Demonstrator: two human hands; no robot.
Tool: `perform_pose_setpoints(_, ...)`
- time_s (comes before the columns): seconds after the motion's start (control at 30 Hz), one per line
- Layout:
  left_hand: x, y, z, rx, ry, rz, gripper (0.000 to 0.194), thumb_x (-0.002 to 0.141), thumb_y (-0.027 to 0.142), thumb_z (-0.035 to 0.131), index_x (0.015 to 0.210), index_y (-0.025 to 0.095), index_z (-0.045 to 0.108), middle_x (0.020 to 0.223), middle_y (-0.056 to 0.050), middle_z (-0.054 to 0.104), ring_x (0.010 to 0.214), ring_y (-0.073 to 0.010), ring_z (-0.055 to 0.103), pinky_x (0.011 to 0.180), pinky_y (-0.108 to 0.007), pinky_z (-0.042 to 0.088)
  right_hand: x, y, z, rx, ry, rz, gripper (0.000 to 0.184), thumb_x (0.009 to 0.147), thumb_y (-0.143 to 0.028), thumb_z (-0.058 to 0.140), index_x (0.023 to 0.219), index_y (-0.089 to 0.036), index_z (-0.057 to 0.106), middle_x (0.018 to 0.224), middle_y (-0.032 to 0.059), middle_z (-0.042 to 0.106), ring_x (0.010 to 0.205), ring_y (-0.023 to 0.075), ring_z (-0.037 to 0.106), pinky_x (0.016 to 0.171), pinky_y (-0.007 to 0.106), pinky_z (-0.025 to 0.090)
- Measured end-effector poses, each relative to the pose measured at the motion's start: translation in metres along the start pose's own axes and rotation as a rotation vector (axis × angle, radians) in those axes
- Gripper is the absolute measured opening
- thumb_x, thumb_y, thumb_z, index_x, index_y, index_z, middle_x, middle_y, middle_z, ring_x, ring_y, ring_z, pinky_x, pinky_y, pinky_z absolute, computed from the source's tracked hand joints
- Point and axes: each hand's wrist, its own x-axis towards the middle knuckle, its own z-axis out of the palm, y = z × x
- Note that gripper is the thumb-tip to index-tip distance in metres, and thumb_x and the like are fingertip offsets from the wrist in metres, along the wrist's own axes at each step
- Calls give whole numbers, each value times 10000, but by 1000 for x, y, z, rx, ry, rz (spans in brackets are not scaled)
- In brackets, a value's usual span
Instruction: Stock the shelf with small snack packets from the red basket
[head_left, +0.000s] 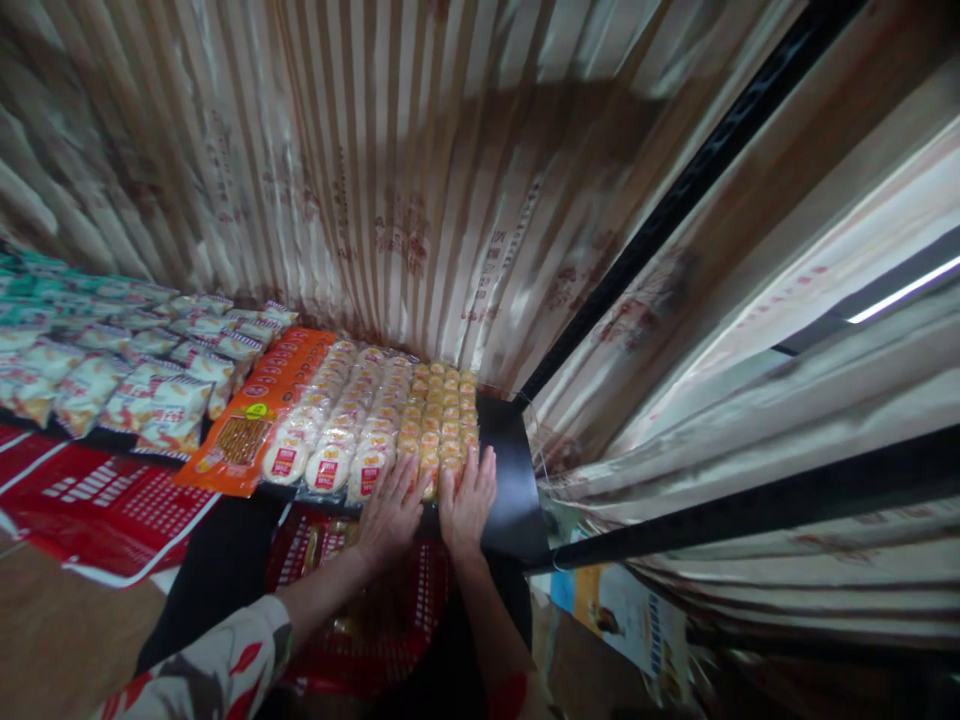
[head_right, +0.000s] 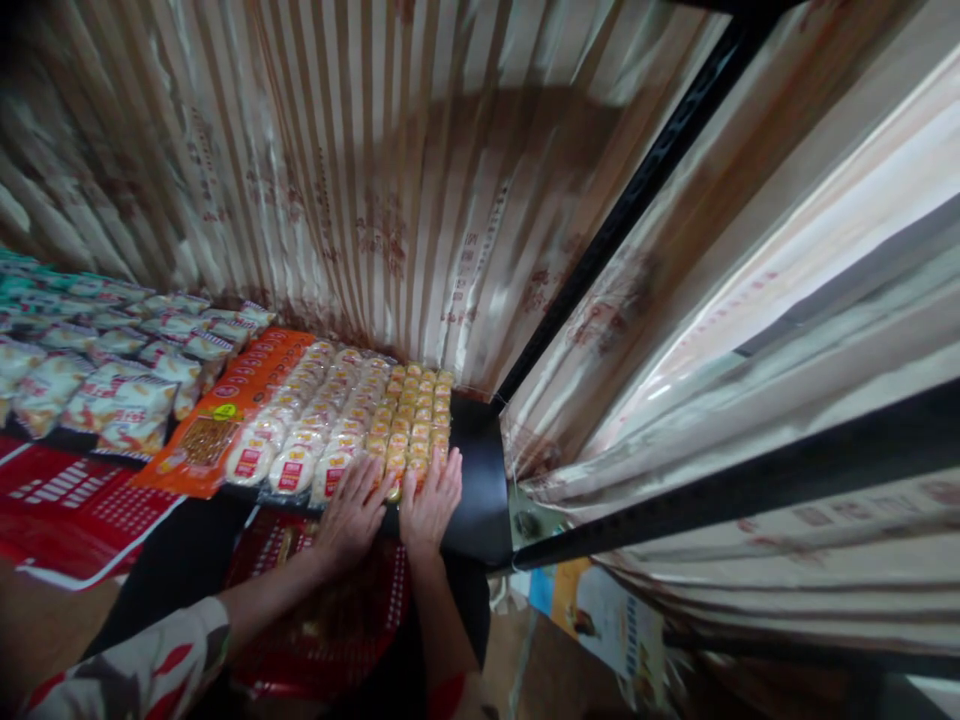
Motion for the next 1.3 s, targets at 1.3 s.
perform_pose_setpoints(1.3, -55, -82, -21, 171, -31, -241, 494, 910, 279, 394, 1383, 147, 443, 1461, -162, 405, 1404, -300, 279, 1125, -505, 231, -64, -101, 33, 291, -218, -207, 529, 983, -340, 255, 1447, -93, 319, 1486, 175, 351, 1421, 251, 249, 1085, 498, 366)
